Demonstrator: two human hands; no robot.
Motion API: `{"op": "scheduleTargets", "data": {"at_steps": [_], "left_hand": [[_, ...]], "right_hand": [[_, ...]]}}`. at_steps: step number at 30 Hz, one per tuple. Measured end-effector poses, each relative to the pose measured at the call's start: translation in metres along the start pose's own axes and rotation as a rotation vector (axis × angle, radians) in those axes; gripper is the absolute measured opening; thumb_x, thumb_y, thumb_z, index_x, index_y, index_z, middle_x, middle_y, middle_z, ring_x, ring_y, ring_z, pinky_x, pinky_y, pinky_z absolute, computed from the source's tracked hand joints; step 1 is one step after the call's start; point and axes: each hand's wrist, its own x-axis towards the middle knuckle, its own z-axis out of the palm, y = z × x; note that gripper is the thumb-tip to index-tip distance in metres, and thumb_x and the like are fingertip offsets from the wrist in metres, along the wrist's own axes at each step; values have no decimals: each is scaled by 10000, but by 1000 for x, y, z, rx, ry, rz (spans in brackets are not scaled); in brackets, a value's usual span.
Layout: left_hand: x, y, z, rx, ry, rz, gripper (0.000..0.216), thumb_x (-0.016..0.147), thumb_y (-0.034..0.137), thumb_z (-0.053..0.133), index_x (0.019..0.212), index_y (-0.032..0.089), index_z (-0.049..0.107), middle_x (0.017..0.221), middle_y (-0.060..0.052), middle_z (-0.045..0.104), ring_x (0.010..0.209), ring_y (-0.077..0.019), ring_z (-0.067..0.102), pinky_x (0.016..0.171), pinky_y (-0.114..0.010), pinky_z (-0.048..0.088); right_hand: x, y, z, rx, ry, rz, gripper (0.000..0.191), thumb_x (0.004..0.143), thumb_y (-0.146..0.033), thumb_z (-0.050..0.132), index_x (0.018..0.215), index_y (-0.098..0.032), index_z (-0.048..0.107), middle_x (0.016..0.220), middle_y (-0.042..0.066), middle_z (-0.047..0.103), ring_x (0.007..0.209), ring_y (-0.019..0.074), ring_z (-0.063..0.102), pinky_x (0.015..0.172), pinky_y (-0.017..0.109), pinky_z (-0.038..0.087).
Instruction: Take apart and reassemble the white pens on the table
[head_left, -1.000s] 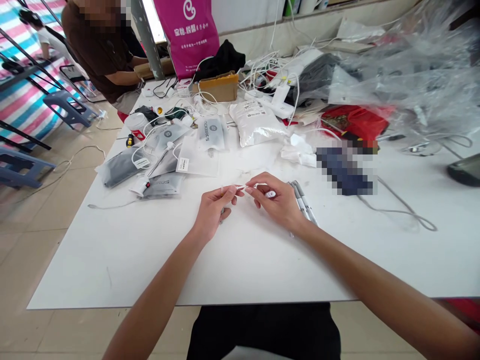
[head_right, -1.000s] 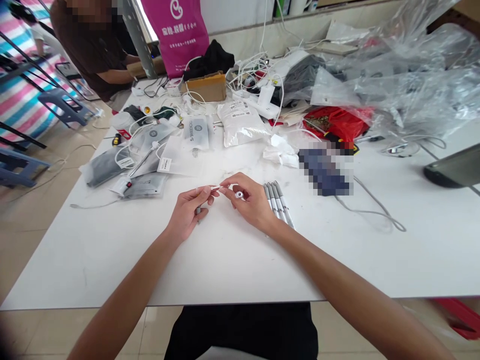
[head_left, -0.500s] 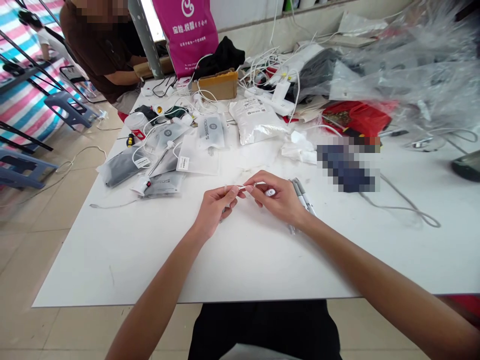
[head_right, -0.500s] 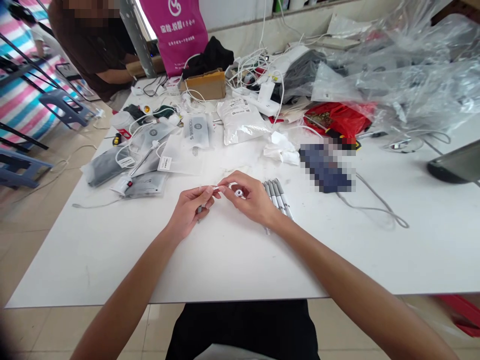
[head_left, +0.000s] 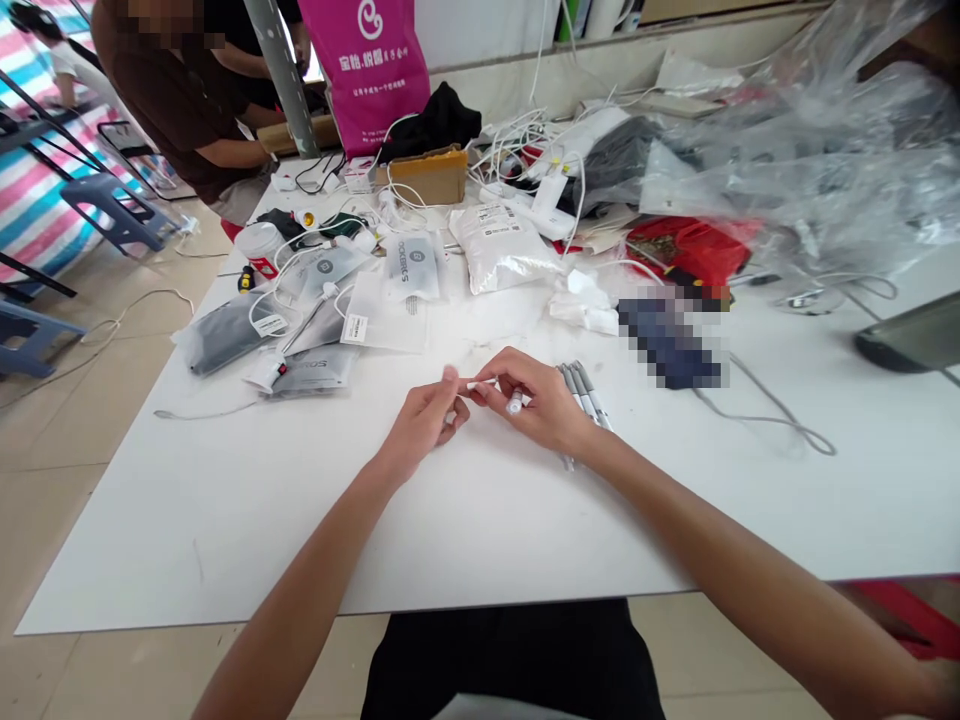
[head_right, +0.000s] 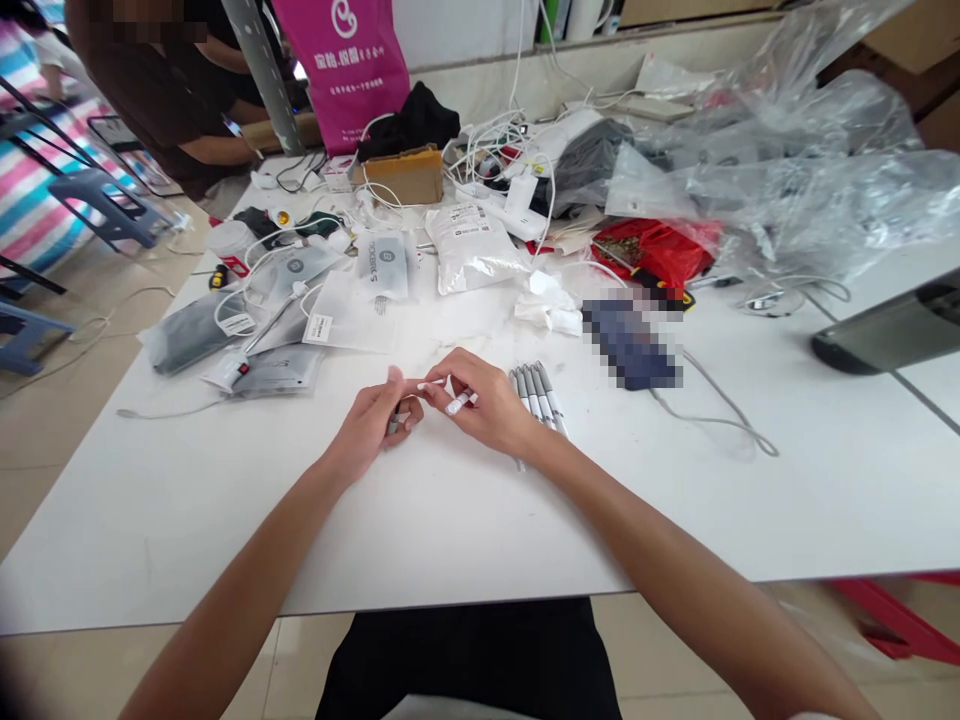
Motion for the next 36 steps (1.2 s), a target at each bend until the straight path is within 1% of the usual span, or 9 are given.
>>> {"op": "scheduleTargets", "data": {"at_steps": [2,5,9,11,14,18,25,33,36], "left_hand": [[0,2,1,-53,-18,-5,581,971,727,557,940,177,741,759,-21,501,575,-97,318,477,-250,154],[-1,4,1,-98,-43,-8,506,952,654,657,811,168,685,813,-36,548,599,-91,343,475,-237,166],[-3,7,1,-112,-110,-50,494,959,605,686,763,153,670,784,-37,578,567,-70,323,474,-240,158],[-3,8,0,-100,-131,-61,487,971,600,675,789,149,688,770,-42,598,554,-67,338,479,-246,168],[-3,8,-1,-89,-149,-50,431,991,583,660,908,163,712,781,-45,640,538,-64,357,489,-252,191],[-3,7,-2,-84,-174,-44,377,1006,565,645,1048,193,689,804,-44,670,547,-72,348,482,-247,167],[-6,13,-1,-90,-256,-20,314,1049,527,582,1067,215,622,783,-32,660,564,-88,324,487,-253,168],[-7,8,4,-49,-241,-3,393,1041,581,571,1025,196,647,797,-47,662,588,-98,326,502,-254,208],[-7,8,6,-63,-248,-7,411,1043,598,556,1053,196,642,774,-48,667,589,-104,312,501,-257,208]], "right_hand": [[0,-1,0,4,20,21,121,1044,-306,629,998,-210,685,919,37,662,659,101,521,578,265,434],[1,-3,-1,23,32,31,105,1028,-300,645,986,-209,678,913,23,648,644,87,511,565,255,416],[2,-6,-5,72,12,49,105,1005,-302,674,976,-203,691,901,14,648,646,82,518,564,250,411],[3,-7,-7,99,13,60,114,1001,-308,681,972,-199,696,900,15,653,648,81,528,566,251,413],[4,-9,-9,103,8,58,124,1003,-311,682,957,-197,703,883,12,647,645,83,523,565,253,408],[6,-10,-13,95,-30,23,110,999,-301,702,978,-203,748,872,17,637,664,92,512,569,257,406],[7,-12,-17,156,-61,-4,145,1009,-337,709,1056,-231,797,902,31,629,697,105,550,553,263,400],[6,-17,-11,223,-6,80,275,976,-458,743,872,-204,764,851,21,608,681,108,524,583,281,404],[6,-16,-9,254,-1,129,314,958,-489,756,835,-201,745,840,16,600,695,112,519,601,287,395]]}}
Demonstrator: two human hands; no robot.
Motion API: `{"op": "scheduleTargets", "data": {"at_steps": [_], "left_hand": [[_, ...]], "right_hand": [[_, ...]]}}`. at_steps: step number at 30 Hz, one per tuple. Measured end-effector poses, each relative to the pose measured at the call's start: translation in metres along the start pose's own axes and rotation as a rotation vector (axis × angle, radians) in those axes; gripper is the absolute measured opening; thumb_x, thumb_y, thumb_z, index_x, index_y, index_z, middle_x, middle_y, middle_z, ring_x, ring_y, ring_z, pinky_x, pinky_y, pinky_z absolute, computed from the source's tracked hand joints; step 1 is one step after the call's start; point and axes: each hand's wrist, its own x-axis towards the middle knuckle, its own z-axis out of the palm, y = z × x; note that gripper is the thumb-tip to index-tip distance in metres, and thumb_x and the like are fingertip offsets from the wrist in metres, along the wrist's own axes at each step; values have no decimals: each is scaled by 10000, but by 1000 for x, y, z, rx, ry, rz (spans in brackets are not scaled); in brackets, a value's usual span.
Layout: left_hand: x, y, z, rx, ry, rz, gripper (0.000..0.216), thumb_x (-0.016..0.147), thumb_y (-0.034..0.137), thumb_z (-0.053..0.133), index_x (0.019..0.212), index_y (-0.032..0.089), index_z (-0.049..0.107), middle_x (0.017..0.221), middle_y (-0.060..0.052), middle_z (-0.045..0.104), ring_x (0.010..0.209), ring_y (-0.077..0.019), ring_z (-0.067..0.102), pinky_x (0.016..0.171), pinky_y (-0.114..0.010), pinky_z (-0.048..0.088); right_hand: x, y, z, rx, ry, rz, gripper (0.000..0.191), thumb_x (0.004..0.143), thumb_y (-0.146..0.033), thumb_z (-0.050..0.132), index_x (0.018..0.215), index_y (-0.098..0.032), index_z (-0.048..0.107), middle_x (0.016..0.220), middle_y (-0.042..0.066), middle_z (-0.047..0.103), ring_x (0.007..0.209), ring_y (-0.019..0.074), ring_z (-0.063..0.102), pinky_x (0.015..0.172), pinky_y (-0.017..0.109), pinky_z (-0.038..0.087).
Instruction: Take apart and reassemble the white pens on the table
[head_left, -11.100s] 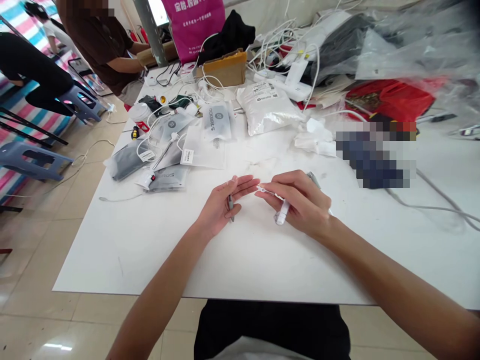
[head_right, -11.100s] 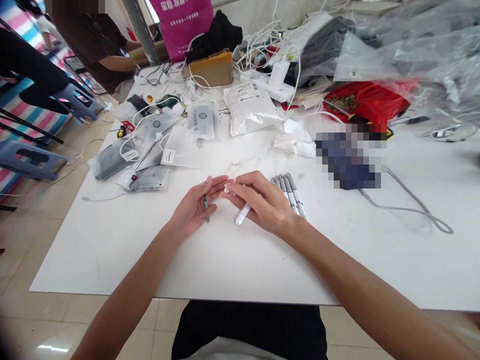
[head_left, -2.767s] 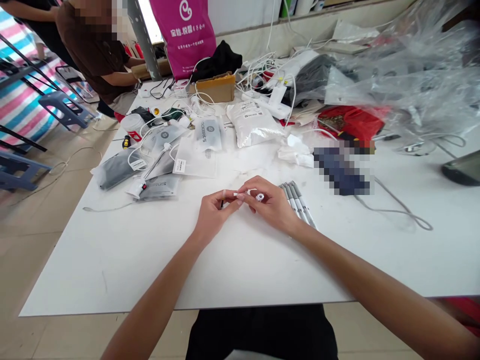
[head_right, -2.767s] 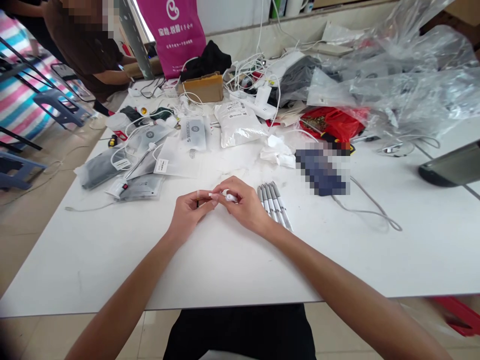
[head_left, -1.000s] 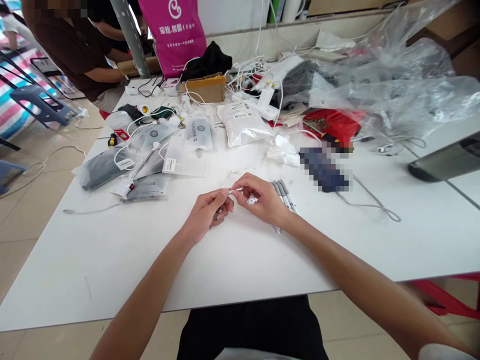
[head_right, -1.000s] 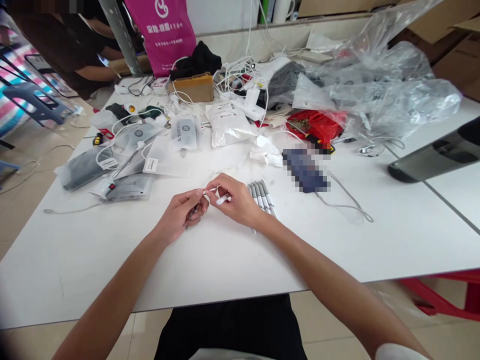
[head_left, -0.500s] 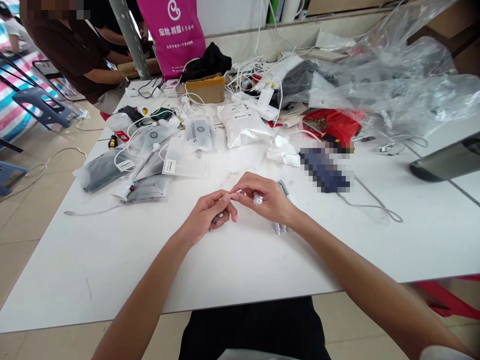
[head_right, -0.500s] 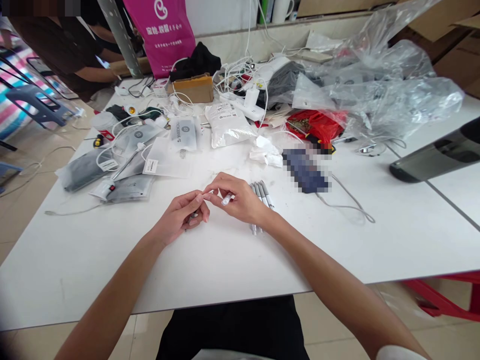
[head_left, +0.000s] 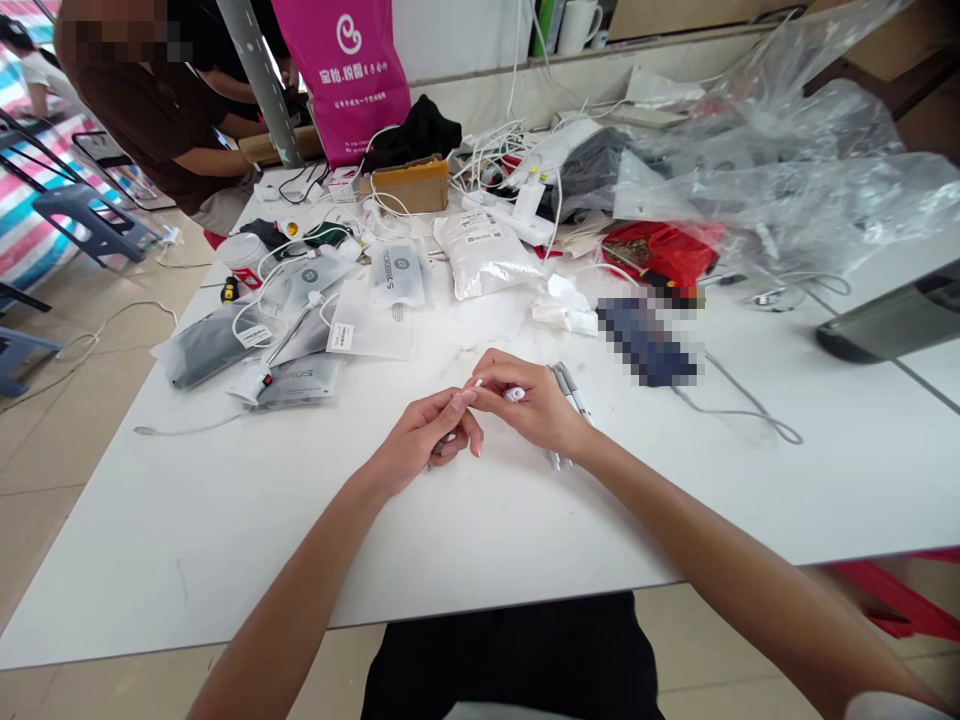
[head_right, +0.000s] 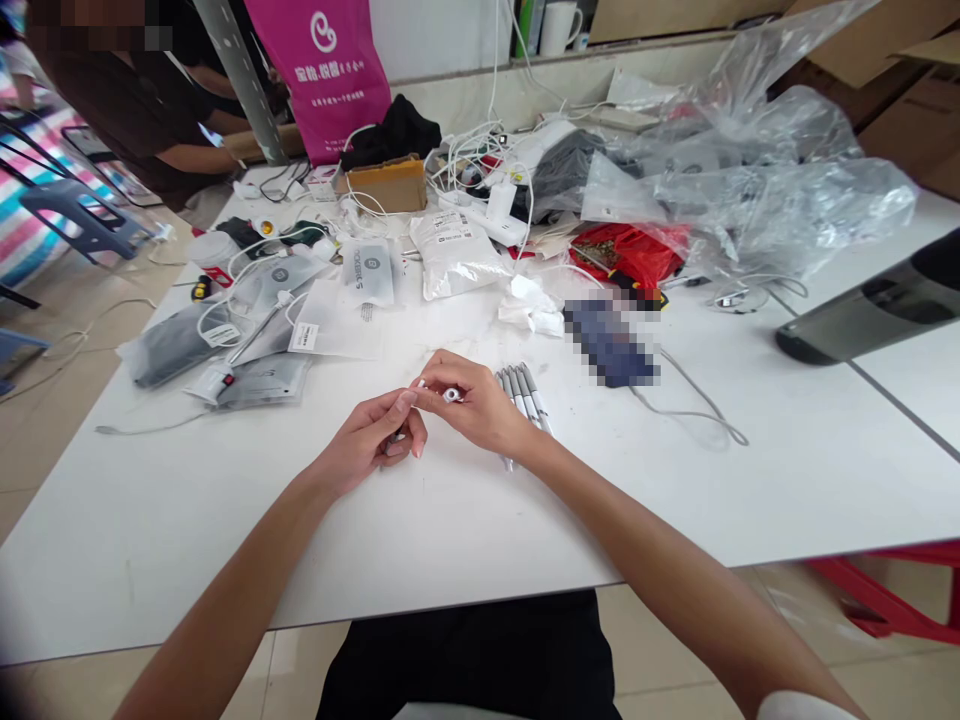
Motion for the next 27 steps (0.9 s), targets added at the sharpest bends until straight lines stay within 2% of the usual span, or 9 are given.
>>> {"op": "scheduleTargets", "data": {"at_steps": [6,9,11,13,17,19,22,27], "left_hand": [[1,-2,2,-66,-17,2,400,1029,600,586,1095,205,604,747,-38,684,542,-88,289,493,-255,184],[2,-4,2,-121,4,23,364,1012,577,631,1029,216,587,742,-32,687,539,-87,326,484,-240,192],[3,-4,0,-153,57,57,380,1004,571,646,930,208,564,781,-44,705,558,-88,371,469,-225,193],[3,-4,-2,-170,146,92,401,994,583,655,907,199,580,847,-67,735,604,-99,444,448,-211,196],[4,-2,-6,-184,285,113,398,965,577,701,1005,183,659,1021,-121,787,819,-151,642,428,-193,223],[5,-2,-7,-199,317,110,397,957,566,717,1022,177,670,1128,-146,789,958,-192,712,428,-189,226],[6,-1,-9,-228,350,94,396,945,548,740,1043,169,679,1238,-176,771,1135,-269,742,425,-186,221],[5,-1,-11,-266,324,53,376,949,519,747,1062,165,690,1285,-192,755,1256,-311,709,410,-181,213]], "right_hand": [[-1,-2,2,13,-25,61,320,970,-503,735,855,-205,752,865,18,615,713,115,524,620,285,407],[-3,-3,3,5,-5,57,268,957,-491,755,970,-223,749,888,6,587,700,108,494,616,277,420],[-4,-2,3,22,39,81,318,949,-488,766,1142,-245,696,926,-6,545,666,95,452,582,268,409],[-5,2,3,89,74,110,372,985,-496,717,1248,-265,587,942,-18,506,644,91,434,574,265,418],[-3,11,3,201,117,70,206,1098,-469,522,1085,-269,473,978,-20,511,703,99,539,696,300,491],[-2,13,3,112,145,13,189,1094,-433,545,1034,-257,512,1025,4,548,823,127,600,788,331,510],[0,13,2,-74,187,-101,131,1048,-379,647,1025,-250,651,1057,52,624,1031,194,618,923,388,514],[-2,7,5,-142,239,-250,125,1002,-304,719,1119,-268,741,1026,65,743,979,226,686,880,429,575]]}}
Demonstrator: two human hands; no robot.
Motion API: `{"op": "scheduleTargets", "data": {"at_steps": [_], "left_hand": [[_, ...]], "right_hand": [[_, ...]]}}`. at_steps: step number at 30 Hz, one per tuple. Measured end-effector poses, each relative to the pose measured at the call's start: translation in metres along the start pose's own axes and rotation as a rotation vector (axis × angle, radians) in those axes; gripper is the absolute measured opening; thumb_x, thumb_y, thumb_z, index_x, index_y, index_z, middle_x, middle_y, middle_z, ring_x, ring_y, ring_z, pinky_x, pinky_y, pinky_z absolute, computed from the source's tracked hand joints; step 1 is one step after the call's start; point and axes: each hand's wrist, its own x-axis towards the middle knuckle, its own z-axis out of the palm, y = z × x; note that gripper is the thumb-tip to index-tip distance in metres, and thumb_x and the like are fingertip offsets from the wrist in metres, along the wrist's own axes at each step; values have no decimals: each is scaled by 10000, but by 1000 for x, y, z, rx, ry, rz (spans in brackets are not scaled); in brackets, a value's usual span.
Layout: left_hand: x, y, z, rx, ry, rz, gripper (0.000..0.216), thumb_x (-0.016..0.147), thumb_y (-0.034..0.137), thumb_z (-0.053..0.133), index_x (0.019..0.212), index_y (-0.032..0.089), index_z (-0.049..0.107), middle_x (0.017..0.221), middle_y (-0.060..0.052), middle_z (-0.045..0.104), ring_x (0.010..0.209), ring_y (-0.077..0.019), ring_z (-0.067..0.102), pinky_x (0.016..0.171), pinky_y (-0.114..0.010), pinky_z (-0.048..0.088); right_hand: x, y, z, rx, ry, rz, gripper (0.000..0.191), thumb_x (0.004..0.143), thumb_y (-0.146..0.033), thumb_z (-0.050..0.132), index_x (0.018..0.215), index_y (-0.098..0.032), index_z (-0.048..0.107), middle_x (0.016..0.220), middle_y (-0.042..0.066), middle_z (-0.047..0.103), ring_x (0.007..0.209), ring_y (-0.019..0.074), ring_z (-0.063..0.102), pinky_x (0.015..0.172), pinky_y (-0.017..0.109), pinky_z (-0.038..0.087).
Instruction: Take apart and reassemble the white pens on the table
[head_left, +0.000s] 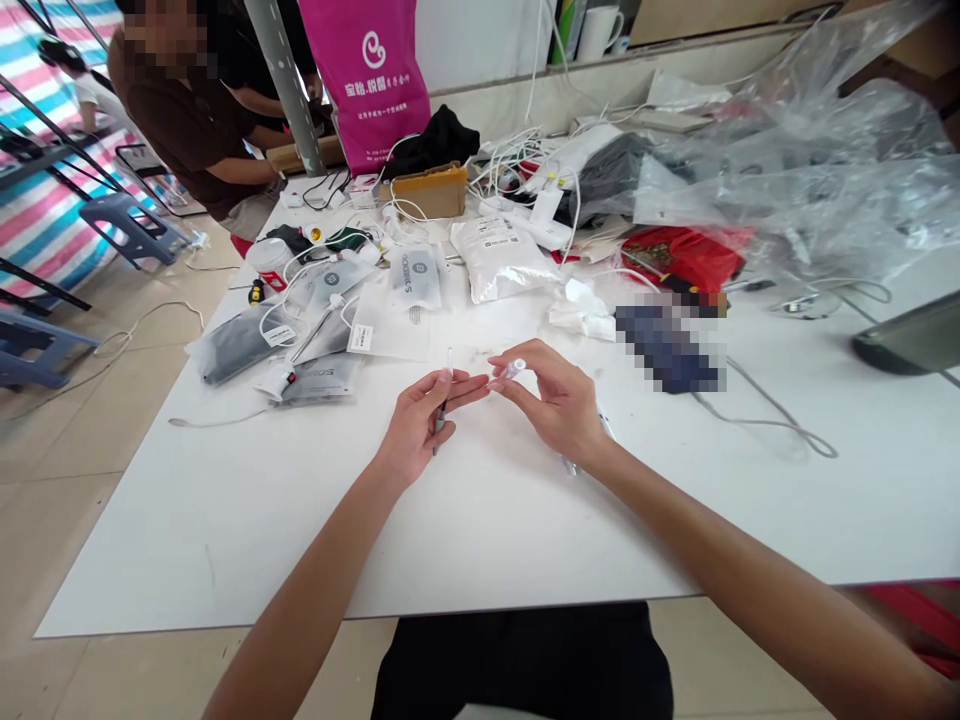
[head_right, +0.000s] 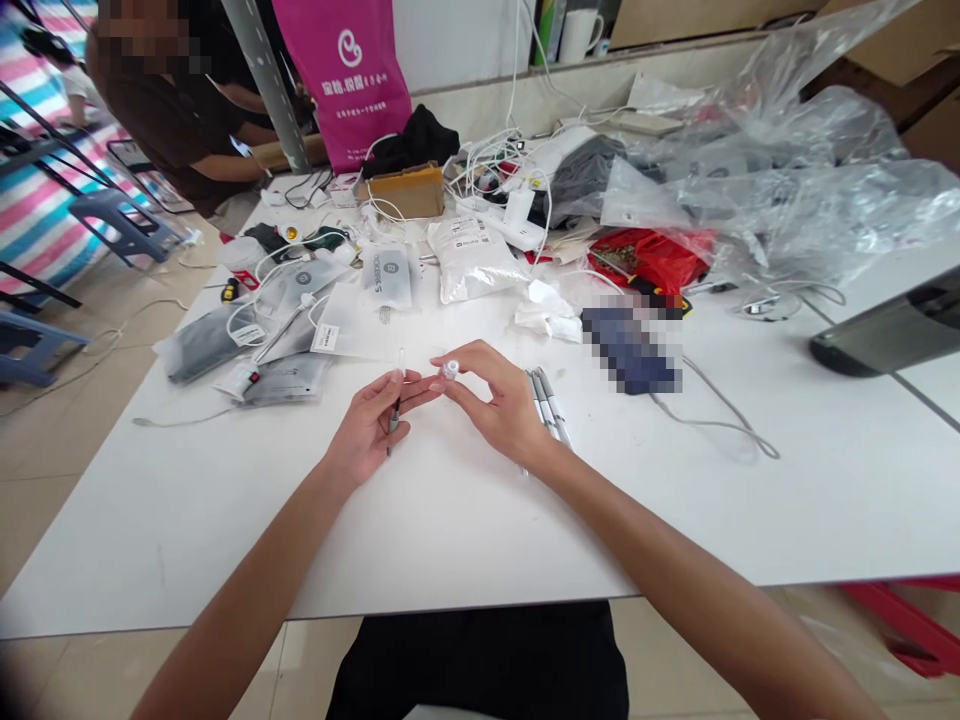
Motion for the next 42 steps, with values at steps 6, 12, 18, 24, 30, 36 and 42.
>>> {"op": "scheduleTargets", "data": {"at_steps": [6,12,18,24,30,36,42], "left_hand": [[0,-2,1,-5,-18,-39,396,925,537,768,1068,172,713,1236,-153,761,1166,-246,727,393,-164,207],[1,-5,1,-10,-9,-50,430,901,559,783,1066,167,720,1106,-134,773,981,-194,746,379,-171,196],[2,-5,-2,-33,19,-50,408,904,532,793,1085,173,722,1022,-108,764,949,-171,735,389,-158,223],[2,-4,-2,-14,28,-31,378,936,516,763,1097,177,720,1040,-107,760,895,-146,715,391,-159,231],[2,-5,0,9,26,-42,398,926,537,767,1087,176,724,966,-97,765,798,-135,707,393,-185,226],[3,-5,-1,1,23,-41,372,926,516,774,1078,179,728,980,-92,767,801,-129,701,396,-178,219],[2,-3,-1,-8,28,-13,395,938,530,754,1102,175,706,1151,-144,786,878,-163,744,398,-191,203]], "right_hand": [[-2,-4,3,-92,-31,-153,117,993,-250,723,1099,-265,770,1009,70,776,896,209,734,781,383,620],[-5,0,2,-116,-60,-198,153,1007,-228,692,1129,-279,769,1000,69,763,867,199,730,758,369,627],[-9,4,3,-155,-99,-216,232,1018,-195,662,1197,-303,764,1069,78,759,967,206,748,835,381,642],[-9,1,1,-161,-64,-259,283,993,-170,691,1227,-317,756,1066,74,766,939,218,757,801,389,653],[-9,-1,1,-144,-47,-269,269,977,-188,720,1202,-328,766,1063,68,780,929,228,768,792,397,663],[-8,-2,2,-145,-48,-285,275,982,-163,709,1205,-317,759,1056,69,780,919,218,769,774,386,660],[-8,-2,1,-147,-65,-300,323,982,-140,700,1241,-328,749,1101,66,784,963,223,775,798,388,666]]}}
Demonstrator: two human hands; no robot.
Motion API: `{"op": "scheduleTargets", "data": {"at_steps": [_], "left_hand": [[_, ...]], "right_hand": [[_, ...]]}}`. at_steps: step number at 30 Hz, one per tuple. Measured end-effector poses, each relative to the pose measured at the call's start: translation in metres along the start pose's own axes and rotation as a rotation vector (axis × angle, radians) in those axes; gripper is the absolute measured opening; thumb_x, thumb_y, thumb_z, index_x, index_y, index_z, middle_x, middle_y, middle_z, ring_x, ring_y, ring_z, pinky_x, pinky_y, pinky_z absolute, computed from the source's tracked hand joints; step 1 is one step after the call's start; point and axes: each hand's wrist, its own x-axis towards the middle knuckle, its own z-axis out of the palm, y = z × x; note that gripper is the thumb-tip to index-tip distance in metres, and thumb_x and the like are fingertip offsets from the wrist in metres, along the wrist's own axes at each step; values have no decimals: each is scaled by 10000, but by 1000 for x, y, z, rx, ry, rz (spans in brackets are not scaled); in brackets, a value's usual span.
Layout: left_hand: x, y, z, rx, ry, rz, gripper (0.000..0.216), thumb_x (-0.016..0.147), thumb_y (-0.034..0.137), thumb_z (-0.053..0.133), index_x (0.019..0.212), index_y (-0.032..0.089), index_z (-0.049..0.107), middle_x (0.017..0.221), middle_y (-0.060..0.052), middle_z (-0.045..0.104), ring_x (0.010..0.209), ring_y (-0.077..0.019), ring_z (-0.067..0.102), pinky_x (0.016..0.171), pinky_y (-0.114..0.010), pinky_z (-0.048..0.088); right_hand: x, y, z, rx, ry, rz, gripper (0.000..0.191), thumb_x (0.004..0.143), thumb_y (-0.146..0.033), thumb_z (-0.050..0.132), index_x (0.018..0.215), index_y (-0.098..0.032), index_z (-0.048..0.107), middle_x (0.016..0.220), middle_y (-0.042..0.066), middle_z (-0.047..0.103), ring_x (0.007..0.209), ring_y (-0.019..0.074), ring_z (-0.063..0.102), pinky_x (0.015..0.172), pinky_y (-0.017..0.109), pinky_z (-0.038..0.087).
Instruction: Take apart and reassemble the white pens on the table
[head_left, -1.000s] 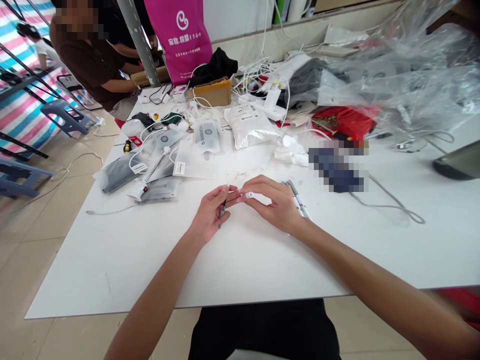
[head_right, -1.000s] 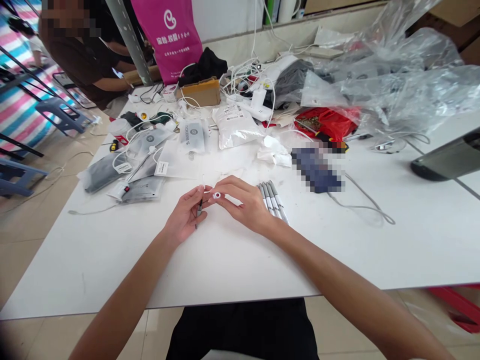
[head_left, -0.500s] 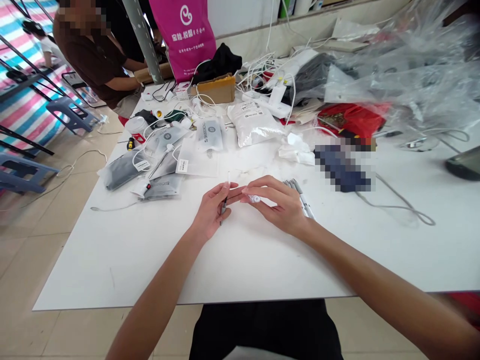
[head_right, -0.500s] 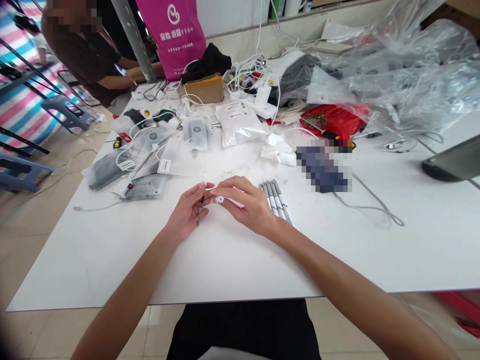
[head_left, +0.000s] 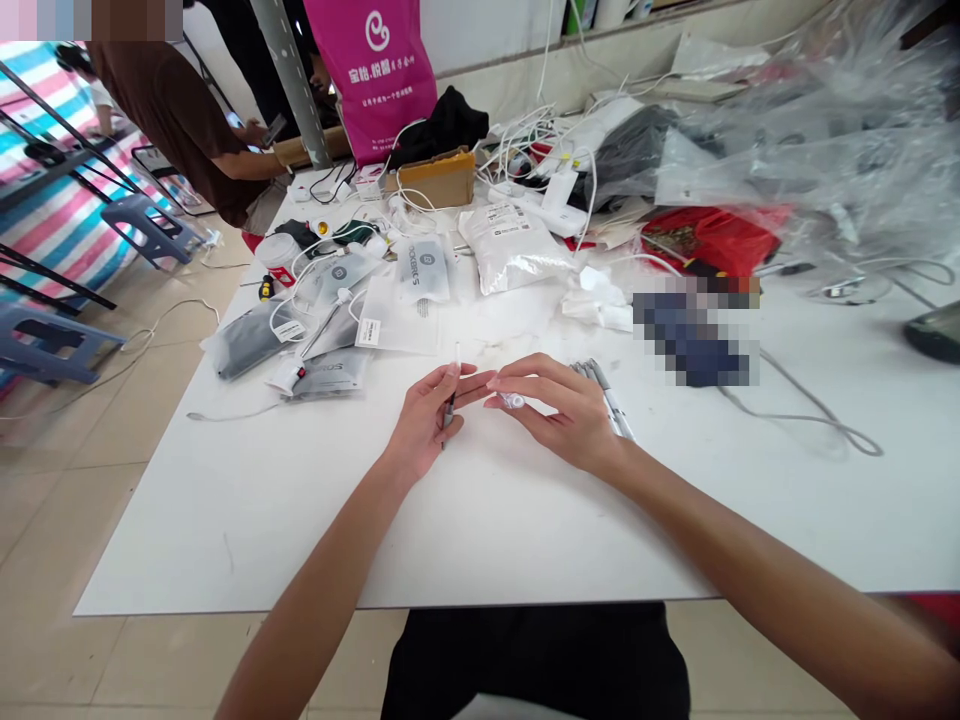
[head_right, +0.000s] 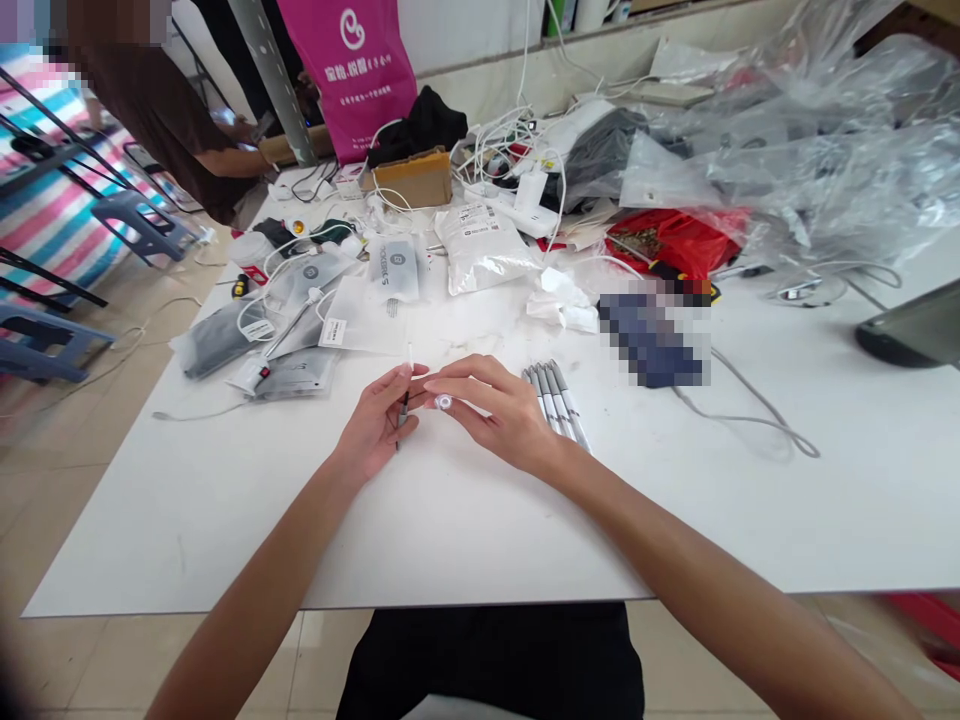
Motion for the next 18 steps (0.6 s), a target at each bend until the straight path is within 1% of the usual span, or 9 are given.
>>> {"op": "scheduleTargets", "data": {"at_steps": [2,4,9,13,18], "left_hand": [[0,0,0,1,3,1,400,944,533,747,1106,170,704,1178,-155,783,901,-172,752,398,-191,206],[0,0,-1,3,8,-5,401,941,533,752,1107,170,706,1162,-151,785,901,-171,751,396,-190,210],[0,-1,0,11,-5,-26,394,920,535,775,1088,181,730,1009,-105,781,886,-157,730,391,-176,213],[0,-1,2,18,-17,-32,377,921,535,774,1068,190,743,910,-78,756,868,-149,722,391,-165,218],[-1,-1,2,9,-18,-20,386,898,541,794,1055,192,745,968,-96,773,900,-171,741,387,-166,203]], "right_hand": [[0,0,0,-2,-8,6,311,986,-144,695,1233,-326,751,1101,67,782,965,222,774,802,388,667],[0,0,0,-4,-8,6,322,985,-130,693,1241,-318,747,1101,74,778,968,220,772,807,386,667],[0,0,1,-39,18,-25,335,979,-108,692,1247,-304,738,1070,73,769,935,208,769,786,364,658],[0,2,0,-53,5,-60,329,971,-78,686,1242,-259,734,1068,89,759,945,203,762,788,346,651],[-2,4,1,-49,-9,-48,324,983,-89,670,1249,-264,727,1067,89,751,921,198,750,771,346,644]]}}
